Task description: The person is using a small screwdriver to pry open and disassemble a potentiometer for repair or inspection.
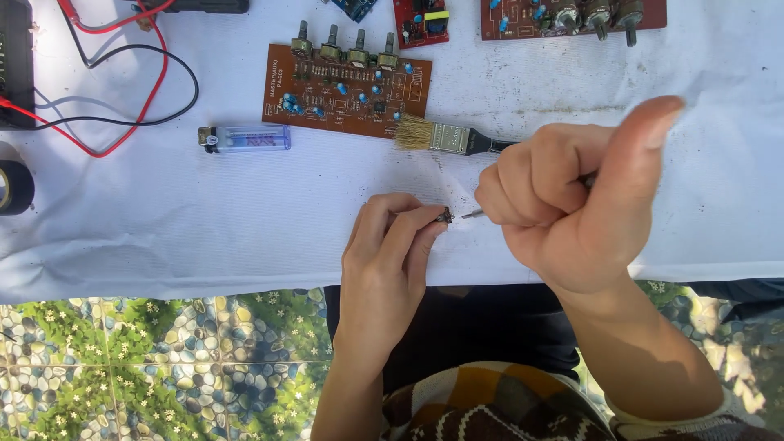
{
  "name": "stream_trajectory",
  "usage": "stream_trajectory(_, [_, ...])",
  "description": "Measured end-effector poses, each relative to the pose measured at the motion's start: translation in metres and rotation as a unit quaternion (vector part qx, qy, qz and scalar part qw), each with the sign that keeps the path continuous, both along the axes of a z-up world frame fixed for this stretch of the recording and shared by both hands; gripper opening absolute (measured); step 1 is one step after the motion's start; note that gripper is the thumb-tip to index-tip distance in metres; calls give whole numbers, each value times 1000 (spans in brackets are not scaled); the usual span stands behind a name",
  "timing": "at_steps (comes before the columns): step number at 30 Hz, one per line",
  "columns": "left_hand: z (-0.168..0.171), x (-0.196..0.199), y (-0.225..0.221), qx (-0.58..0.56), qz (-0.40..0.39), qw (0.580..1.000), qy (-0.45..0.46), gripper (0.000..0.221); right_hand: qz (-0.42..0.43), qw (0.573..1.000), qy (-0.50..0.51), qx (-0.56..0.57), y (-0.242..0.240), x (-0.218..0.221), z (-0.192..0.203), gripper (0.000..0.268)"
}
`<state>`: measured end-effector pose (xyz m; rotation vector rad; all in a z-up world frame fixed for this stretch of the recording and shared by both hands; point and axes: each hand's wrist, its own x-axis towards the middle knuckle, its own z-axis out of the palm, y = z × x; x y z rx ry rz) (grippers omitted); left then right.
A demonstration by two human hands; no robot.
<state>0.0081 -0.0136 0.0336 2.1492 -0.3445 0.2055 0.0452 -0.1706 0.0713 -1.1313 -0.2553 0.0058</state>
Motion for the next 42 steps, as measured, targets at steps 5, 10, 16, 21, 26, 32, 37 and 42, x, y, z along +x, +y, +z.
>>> stream_trajectory(5, [-1,1,2,-15,-2,1000,-3,12,-43,998,28,46,12,-1,-17,49])
stream_trajectory(10, [0,1,3,-15,-2,1000,6,11,-73,997,29,25,15,-3,-12,46])
stream_trajectory(16, [0,1,4,-19,-7,1000,-5,13,-91,995,32,-9,20,-1,-12,50])
stream_trajectory(21, [-1,2,3,-20,-6,1000,-1,11,-98,995,14,-15,24,-1,-16,49])
stream_trajectory(26, [0,2,3,-17,-8,1000,2,10,-113,993,13,-13,23,-5,-18,47])
stream_trajectory(32, [-1,1,3,-20,-10,1000,6,10,-120,993,8,-14,25,-7,-11,49])
stream_trajectory(37, [-1,1,3,-19,-4,1000,5,10,-108,994,15,-8,23,-5,-13,45])
stream_trajectory(42, [-3,1,3,-18,-4,1000,4,11,-104,994,30,8,23,-4,-19,46])
